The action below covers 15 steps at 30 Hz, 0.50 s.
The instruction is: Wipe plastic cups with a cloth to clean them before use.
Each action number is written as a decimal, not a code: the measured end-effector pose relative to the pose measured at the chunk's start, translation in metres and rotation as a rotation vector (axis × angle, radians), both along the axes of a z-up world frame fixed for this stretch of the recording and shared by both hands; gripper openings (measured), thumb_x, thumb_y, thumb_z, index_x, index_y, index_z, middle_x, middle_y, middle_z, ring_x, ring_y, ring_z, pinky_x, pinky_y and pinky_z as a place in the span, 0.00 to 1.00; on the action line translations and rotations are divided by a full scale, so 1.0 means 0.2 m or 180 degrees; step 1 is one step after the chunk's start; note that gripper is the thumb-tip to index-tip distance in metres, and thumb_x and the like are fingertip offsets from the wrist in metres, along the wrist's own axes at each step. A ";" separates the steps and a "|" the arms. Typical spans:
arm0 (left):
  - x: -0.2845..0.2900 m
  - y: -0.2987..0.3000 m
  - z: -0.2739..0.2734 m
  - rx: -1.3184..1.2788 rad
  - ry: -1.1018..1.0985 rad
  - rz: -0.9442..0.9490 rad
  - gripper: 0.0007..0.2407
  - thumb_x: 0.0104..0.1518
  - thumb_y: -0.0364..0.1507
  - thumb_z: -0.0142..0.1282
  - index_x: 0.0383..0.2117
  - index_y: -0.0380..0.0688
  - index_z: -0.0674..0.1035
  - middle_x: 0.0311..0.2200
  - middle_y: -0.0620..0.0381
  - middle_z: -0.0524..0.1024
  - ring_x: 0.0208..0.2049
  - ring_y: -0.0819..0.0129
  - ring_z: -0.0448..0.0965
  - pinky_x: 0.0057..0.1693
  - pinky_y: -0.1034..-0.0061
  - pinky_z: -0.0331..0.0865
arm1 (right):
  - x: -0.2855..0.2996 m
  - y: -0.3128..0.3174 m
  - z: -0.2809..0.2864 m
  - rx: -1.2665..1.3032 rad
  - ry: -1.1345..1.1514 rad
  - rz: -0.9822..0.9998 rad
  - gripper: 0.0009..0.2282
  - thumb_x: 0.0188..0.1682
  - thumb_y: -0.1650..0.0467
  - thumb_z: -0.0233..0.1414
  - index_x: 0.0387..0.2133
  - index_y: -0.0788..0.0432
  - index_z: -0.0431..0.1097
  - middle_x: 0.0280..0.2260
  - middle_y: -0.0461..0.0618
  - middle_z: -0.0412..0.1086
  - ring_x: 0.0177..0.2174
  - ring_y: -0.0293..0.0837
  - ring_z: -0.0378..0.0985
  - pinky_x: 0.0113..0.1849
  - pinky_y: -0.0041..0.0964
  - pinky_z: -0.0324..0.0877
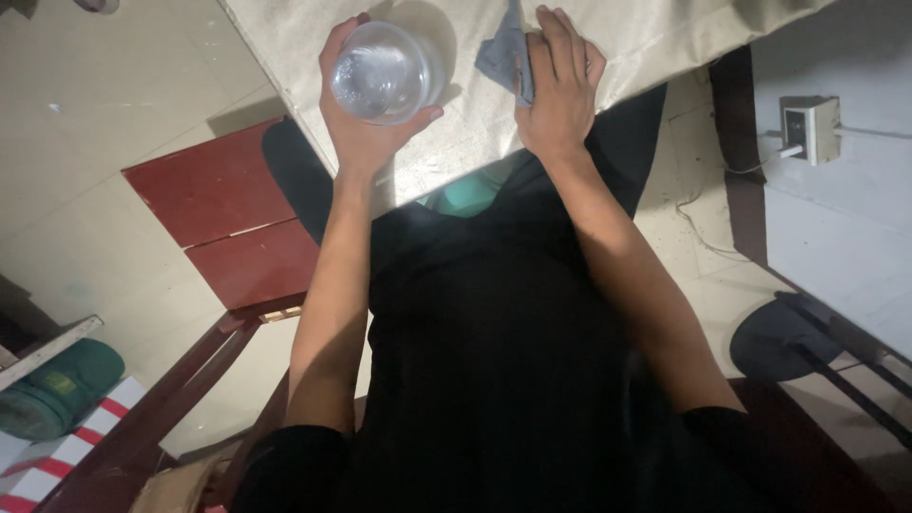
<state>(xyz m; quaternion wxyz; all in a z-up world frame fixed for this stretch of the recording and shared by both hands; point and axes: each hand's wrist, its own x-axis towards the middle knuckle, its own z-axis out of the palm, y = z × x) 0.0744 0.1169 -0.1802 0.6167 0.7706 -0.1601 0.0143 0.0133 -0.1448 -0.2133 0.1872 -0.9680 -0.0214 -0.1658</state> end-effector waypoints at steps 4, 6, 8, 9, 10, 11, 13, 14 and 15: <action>0.00 0.00 0.02 -0.0053 -0.0120 -0.0009 0.47 0.43 0.35 0.88 0.69 0.46 0.62 0.64 0.50 0.68 0.64 0.61 0.73 0.69 0.66 0.73 | 0.00 0.00 0.01 -0.0008 -0.0052 0.0021 0.16 0.52 0.76 0.58 0.53 0.61 0.69 0.64 0.52 0.60 0.66 0.47 0.58 0.61 0.47 0.50; 0.00 0.00 0.02 0.0048 -0.0222 0.0027 0.48 0.43 0.35 0.88 0.69 0.45 0.61 0.66 0.49 0.67 0.65 0.60 0.72 0.70 0.65 0.71 | 0.01 0.01 0.01 0.0005 -0.0047 0.0035 0.15 0.52 0.76 0.58 0.53 0.61 0.69 0.64 0.52 0.60 0.66 0.48 0.58 0.61 0.46 0.50; 0.00 0.01 0.01 0.0084 -0.0112 0.0043 0.46 0.42 0.35 0.87 0.67 0.45 0.64 0.65 0.50 0.70 0.63 0.60 0.74 0.69 0.66 0.70 | 0.01 0.02 0.01 -0.0006 0.0011 -0.0066 0.15 0.53 0.75 0.58 0.53 0.60 0.69 0.64 0.50 0.60 0.66 0.47 0.59 0.61 0.46 0.51; -0.01 0.01 0.00 0.0090 -0.0109 0.0058 0.46 0.42 0.35 0.87 0.67 0.45 0.64 0.65 0.50 0.70 0.63 0.60 0.74 0.69 0.66 0.70 | 0.00 0.02 0.01 0.0000 0.0014 -0.0051 0.15 0.53 0.75 0.58 0.53 0.60 0.69 0.64 0.50 0.60 0.66 0.47 0.59 0.61 0.46 0.51; 0.00 0.01 0.00 0.0199 -0.0073 0.0022 0.45 0.42 0.37 0.87 0.67 0.44 0.65 0.64 0.50 0.71 0.64 0.59 0.75 0.70 0.64 0.72 | 0.00 0.02 0.00 -0.0051 0.0029 -0.0051 0.14 0.55 0.75 0.58 0.54 0.60 0.69 0.64 0.50 0.59 0.66 0.47 0.58 0.61 0.46 0.51; 0.01 0.01 -0.01 0.0305 -0.0037 -0.0014 0.45 0.42 0.38 0.86 0.66 0.44 0.66 0.64 0.50 0.71 0.64 0.58 0.76 0.71 0.63 0.73 | 0.01 0.01 0.00 -0.0102 0.0044 -0.0052 0.14 0.56 0.74 0.58 0.54 0.59 0.68 0.65 0.50 0.59 0.66 0.47 0.58 0.61 0.46 0.50; 0.03 0.00 0.01 0.0384 -0.0034 -0.0023 0.44 0.43 0.39 0.85 0.66 0.44 0.66 0.63 0.51 0.72 0.63 0.58 0.77 0.69 0.63 0.75 | 0.02 0.01 0.00 -0.0107 0.0059 -0.0076 0.14 0.56 0.74 0.58 0.54 0.59 0.68 0.64 0.50 0.59 0.66 0.47 0.58 0.60 0.46 0.50; 0.02 0.01 0.02 0.0470 0.0020 -0.0045 0.44 0.43 0.40 0.85 0.66 0.44 0.66 0.62 0.52 0.73 0.63 0.58 0.79 0.68 0.64 0.76 | 0.01 0.02 -0.01 -0.0106 0.0126 -0.0109 0.14 0.56 0.74 0.58 0.53 0.59 0.68 0.64 0.49 0.59 0.66 0.46 0.59 0.60 0.46 0.50; 0.03 0.01 0.05 0.0480 0.0028 -0.0037 0.44 0.43 0.40 0.85 0.66 0.44 0.66 0.62 0.52 0.73 0.63 0.58 0.79 0.68 0.64 0.76 | 0.00 0.02 0.00 -0.0096 0.0133 -0.0101 0.14 0.56 0.74 0.58 0.53 0.59 0.68 0.64 0.49 0.59 0.66 0.46 0.59 0.60 0.46 0.50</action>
